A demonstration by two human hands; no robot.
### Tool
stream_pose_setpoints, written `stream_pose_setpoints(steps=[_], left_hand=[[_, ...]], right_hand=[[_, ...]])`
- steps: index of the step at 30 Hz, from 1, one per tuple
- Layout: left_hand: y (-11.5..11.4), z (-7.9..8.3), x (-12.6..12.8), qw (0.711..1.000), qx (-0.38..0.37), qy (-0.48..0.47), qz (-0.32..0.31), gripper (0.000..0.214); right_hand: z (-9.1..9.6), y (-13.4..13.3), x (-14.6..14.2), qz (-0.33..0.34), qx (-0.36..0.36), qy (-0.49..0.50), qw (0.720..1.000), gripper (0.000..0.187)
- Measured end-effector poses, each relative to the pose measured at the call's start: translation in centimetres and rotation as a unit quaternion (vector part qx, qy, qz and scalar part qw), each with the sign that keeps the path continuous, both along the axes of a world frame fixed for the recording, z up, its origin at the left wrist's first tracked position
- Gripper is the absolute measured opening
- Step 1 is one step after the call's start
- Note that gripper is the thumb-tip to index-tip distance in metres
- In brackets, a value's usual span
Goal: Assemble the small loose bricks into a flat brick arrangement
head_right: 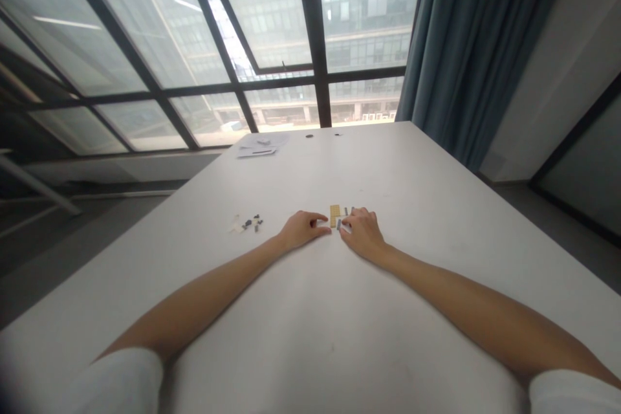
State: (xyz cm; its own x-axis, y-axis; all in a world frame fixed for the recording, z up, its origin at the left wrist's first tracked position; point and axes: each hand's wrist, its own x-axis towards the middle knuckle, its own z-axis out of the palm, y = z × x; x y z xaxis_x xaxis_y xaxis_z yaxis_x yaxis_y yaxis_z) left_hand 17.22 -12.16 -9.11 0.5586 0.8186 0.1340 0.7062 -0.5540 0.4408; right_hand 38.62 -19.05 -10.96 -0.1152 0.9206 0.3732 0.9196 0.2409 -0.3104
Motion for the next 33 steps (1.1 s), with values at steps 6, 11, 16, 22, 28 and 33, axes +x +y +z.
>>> stream_pose_setpoints(steps=[6,11,16,22,28,33], left_hand=[[0.2,-0.2,0.2,1.0,0.014,0.027,-0.004,0.044],[0.1,-0.1,0.4,0.999,0.013,0.034,0.0,0.042],[0.0,0.0,0.5,0.999,0.017,0.03,-0.004,0.041],[0.0,0.1,0.6,1.0,0.01,0.022,0.001,0.039],[0.2,-0.3,0.6,0.999,0.022,0.026,0.003,0.038],[0.3,-0.4,0.6,0.999,0.024,0.026,0.002,0.04]], right_hand=[[-0.2,0.6,0.0,0.004,-0.004,0.008,1.0,0.015],[-0.4,0.8,0.1,0.011,0.003,0.001,1.0,0.017],[-0.5,1.1,0.1,0.022,0.002,-0.015,1.0,0.02],[-0.5,1.2,0.1,0.029,0.003,-0.013,0.999,0.018],[-0.6,1.3,0.1,0.033,0.007,-0.012,0.999,0.019],[-0.6,1.3,0.1,0.034,0.003,-0.007,0.999,0.019]])
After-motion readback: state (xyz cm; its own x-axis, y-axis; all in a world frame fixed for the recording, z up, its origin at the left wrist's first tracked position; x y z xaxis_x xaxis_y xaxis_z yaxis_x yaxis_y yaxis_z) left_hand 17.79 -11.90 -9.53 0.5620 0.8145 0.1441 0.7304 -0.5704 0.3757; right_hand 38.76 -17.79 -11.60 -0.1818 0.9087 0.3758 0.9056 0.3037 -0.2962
